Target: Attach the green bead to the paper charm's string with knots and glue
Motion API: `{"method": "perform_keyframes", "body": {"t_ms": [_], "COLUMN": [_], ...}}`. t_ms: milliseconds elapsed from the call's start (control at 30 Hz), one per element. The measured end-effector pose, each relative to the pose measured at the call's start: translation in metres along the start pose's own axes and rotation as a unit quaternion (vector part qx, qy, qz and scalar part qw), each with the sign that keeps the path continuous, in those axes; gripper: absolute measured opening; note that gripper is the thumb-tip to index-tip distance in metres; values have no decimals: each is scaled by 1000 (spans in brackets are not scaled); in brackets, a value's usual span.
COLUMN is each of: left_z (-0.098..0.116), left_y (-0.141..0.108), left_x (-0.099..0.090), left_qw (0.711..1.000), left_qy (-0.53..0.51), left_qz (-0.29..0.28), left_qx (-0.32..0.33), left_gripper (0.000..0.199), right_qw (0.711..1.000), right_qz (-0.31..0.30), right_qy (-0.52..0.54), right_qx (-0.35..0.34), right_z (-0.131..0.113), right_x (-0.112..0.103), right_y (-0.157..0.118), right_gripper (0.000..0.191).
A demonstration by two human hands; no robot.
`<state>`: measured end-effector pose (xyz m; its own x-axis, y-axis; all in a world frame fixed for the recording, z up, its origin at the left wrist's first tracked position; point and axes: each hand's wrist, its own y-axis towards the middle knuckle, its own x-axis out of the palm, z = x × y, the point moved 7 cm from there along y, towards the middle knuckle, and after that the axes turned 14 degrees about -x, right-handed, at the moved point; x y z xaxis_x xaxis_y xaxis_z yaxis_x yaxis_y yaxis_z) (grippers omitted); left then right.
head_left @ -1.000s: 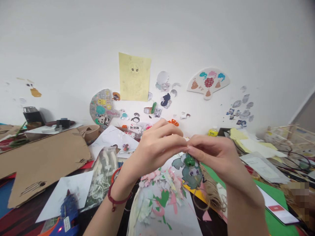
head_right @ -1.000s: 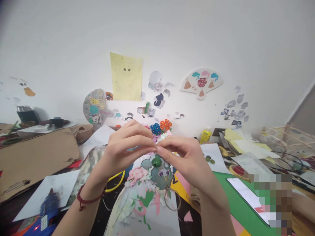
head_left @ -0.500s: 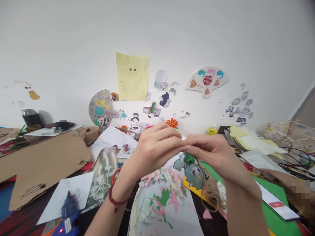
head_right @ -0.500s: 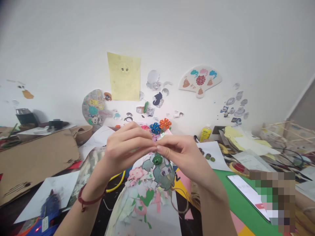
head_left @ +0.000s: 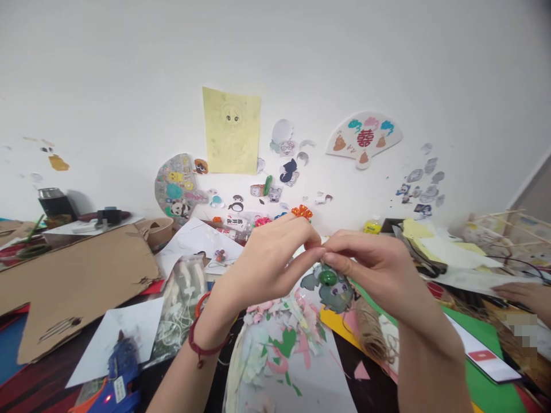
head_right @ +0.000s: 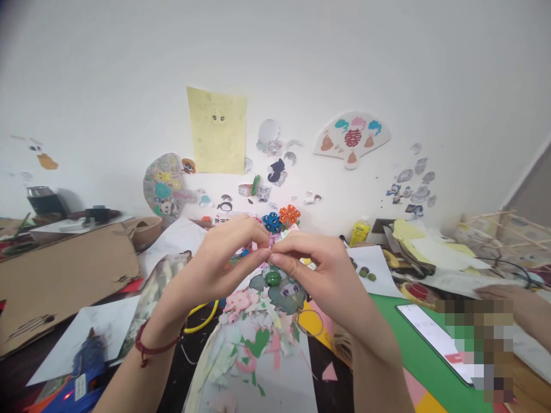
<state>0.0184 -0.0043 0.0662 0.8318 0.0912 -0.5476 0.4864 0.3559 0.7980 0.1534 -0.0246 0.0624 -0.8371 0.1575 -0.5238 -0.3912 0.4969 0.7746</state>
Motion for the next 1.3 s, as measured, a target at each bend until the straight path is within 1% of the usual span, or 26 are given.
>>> {"method": "perform_keyframes", "body": {"t_ms": [133, 233, 333, 500, 700, 867, 967, 1100, 1200, 1300], "left_z": [-1, -2, -3, -5, -7, -7, -8, -9, -9, -9], "left_y": [1, 1, 1, 1, 0, 0, 0, 1, 1, 1], "left_x": [3, 4, 4, 3, 3, 4, 4, 4, 4, 4], "left_qw": [999, 998, 997, 993, 991, 988, 985, 980, 978, 979], "left_qy": [-23, -24, -22, -27, -26, -50, -79, -114, -120, -111], "left_qz": [-23, -45, -65, -102, -120, -136, -148, -158, -161, -164], "left_qx": [-21, -32, -37, -47, -50, -45, -45, -46, -47, -55], "left_gripper": [16, 18, 18, 17, 20, 22, 23, 26, 31, 30], "right_qw": [1000, 999, 999, 998, 1000, 999, 998, 995, 994, 993], "right_qz": [-9, -23, -31, -53, -29, -30, -39, -37, -26, -11], "right_qy": [6, 22, 32, 16, -10, 15, 53, 87, 92, 99], "right_qx": [-17, -14, -1, 8, 1, -12, 6, 40, 54, 56], "right_z": [-2, 0, 2, 2, -1, -2, 1, 7, 9, 9], "right_x": [0, 2, 3, 6, 3, 4, 6, 9, 11, 11], "right_y": [-1, -2, -1, -1, -2, -2, -3, -4, -4, -4], "right_gripper": [12, 9, 11, 14, 12, 9, 8, 10, 9, 8]}}
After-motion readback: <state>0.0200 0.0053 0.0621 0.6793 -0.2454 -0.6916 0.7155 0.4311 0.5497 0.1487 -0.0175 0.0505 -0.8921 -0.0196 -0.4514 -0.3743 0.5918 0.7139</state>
